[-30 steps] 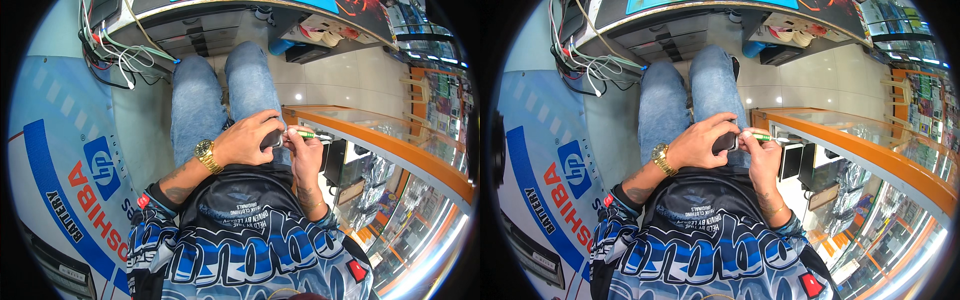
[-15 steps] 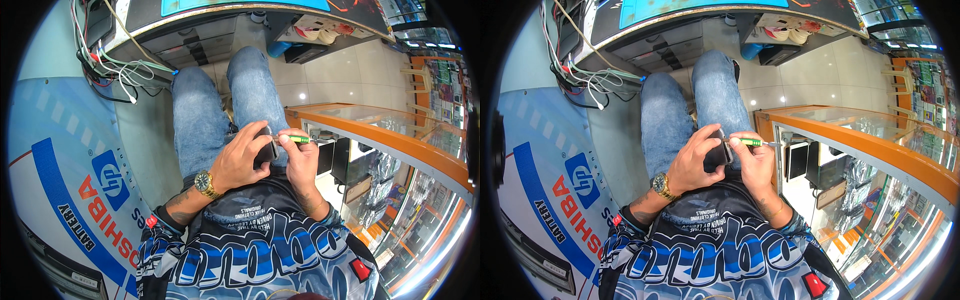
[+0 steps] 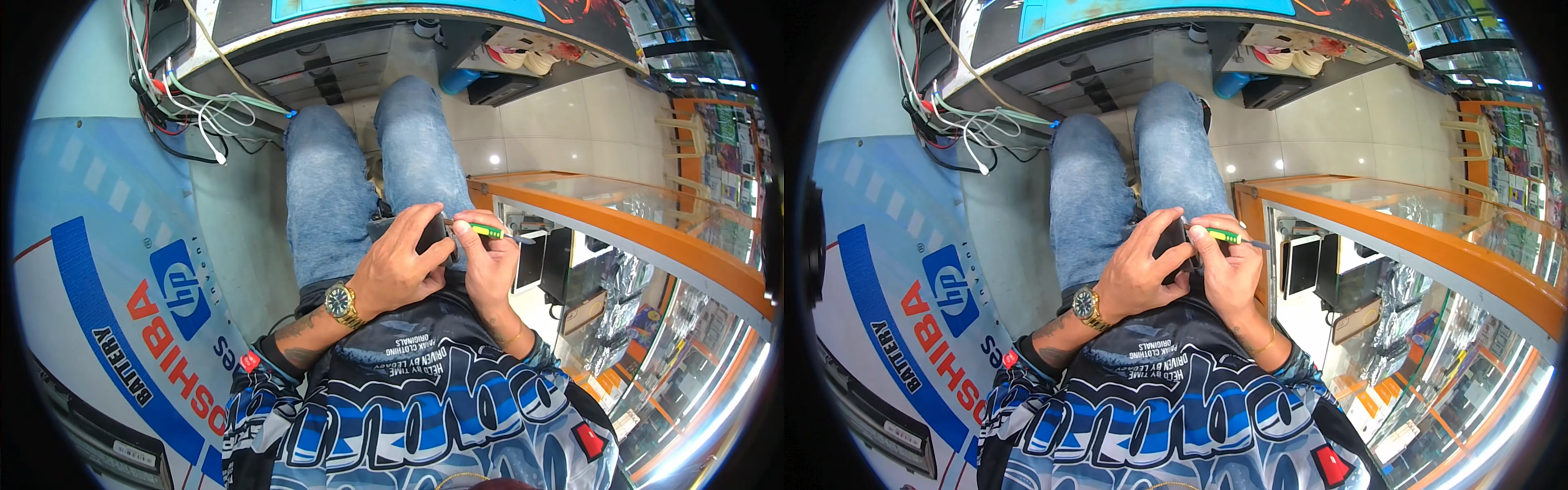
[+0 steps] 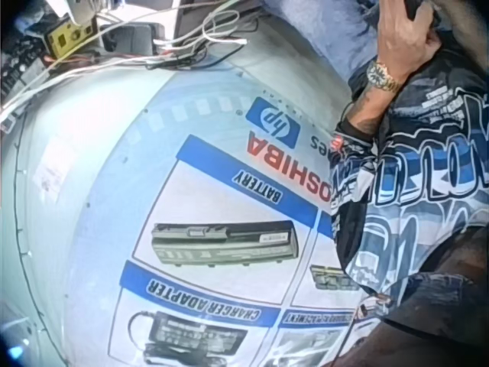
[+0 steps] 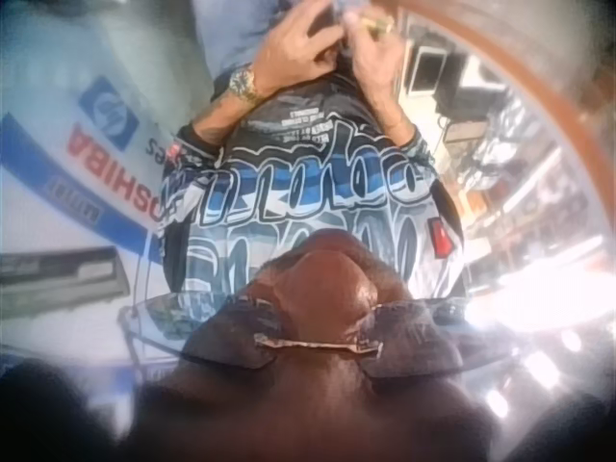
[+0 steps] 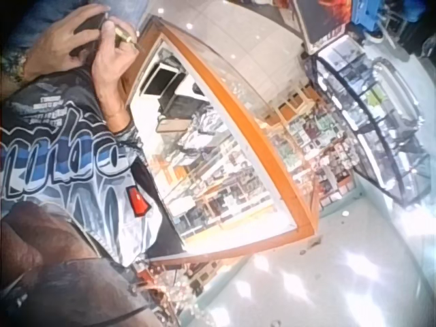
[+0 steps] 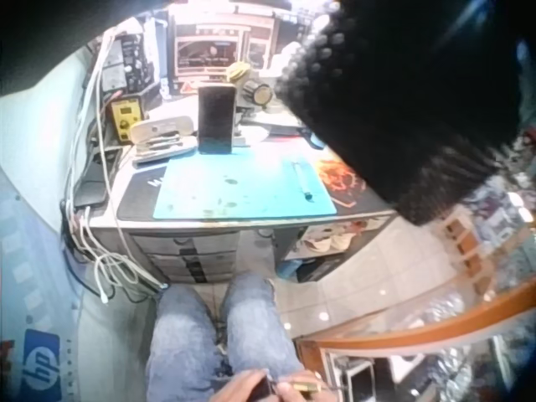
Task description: The person uses a screwdriver to remove screws from the back of a smartphone. They then open the device to inspect the internal components and handle a replacement battery package.
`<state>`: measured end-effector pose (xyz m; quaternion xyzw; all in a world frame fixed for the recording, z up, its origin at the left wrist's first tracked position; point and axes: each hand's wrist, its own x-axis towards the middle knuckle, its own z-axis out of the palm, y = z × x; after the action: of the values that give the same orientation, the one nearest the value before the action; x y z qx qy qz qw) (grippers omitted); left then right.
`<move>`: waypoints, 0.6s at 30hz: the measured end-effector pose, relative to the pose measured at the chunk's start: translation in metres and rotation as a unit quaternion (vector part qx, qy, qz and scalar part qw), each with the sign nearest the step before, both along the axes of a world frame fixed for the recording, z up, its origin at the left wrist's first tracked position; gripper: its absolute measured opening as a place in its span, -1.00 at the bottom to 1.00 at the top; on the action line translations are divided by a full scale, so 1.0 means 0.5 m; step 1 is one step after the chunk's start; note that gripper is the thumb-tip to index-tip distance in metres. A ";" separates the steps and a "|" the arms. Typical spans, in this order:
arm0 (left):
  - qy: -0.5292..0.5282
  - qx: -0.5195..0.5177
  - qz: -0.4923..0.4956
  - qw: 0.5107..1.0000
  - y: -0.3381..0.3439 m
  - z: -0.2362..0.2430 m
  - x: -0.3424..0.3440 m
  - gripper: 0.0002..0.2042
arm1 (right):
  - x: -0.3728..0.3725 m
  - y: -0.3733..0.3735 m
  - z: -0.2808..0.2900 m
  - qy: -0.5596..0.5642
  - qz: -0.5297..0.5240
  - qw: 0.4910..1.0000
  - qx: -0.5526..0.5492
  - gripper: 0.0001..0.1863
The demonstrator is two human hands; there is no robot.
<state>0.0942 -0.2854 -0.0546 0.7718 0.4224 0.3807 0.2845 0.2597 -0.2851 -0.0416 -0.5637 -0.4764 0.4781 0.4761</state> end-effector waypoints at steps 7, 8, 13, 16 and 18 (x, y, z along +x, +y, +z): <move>0.016 -0.007 0.007 1.000 0.002 0.004 -0.001 -0.55 | 0.024 0.031 -0.001 0.110 0.041 0.987 -0.114 -0.89; 0.016 -0.004 0.008 1.000 0.003 0.004 0.000 -0.56 | 0.027 0.034 -0.001 0.124 0.046 0.983 -0.128 -0.90; 0.022 -0.005 0.005 1.000 0.006 0.007 0.004 -0.57 | 0.030 0.034 -0.008 0.194 0.026 0.968 -0.155 -0.90; 0.008 -0.018 -0.011 1.000 0.006 0.012 0.000 -0.57 | 0.025 0.034 -0.001 0.173 0.017 0.972 -0.158 -0.90; -0.001 -0.022 -0.005 1.000 0.006 0.012 -0.001 -0.57 | 0.021 0.034 0.005 0.123 0.020 0.982 -0.140 -0.90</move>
<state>0.0938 -0.2822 -0.0484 0.7670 0.4269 0.3706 0.3035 0.2701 -0.2681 -0.0393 -0.5525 -0.3536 0.6148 0.4379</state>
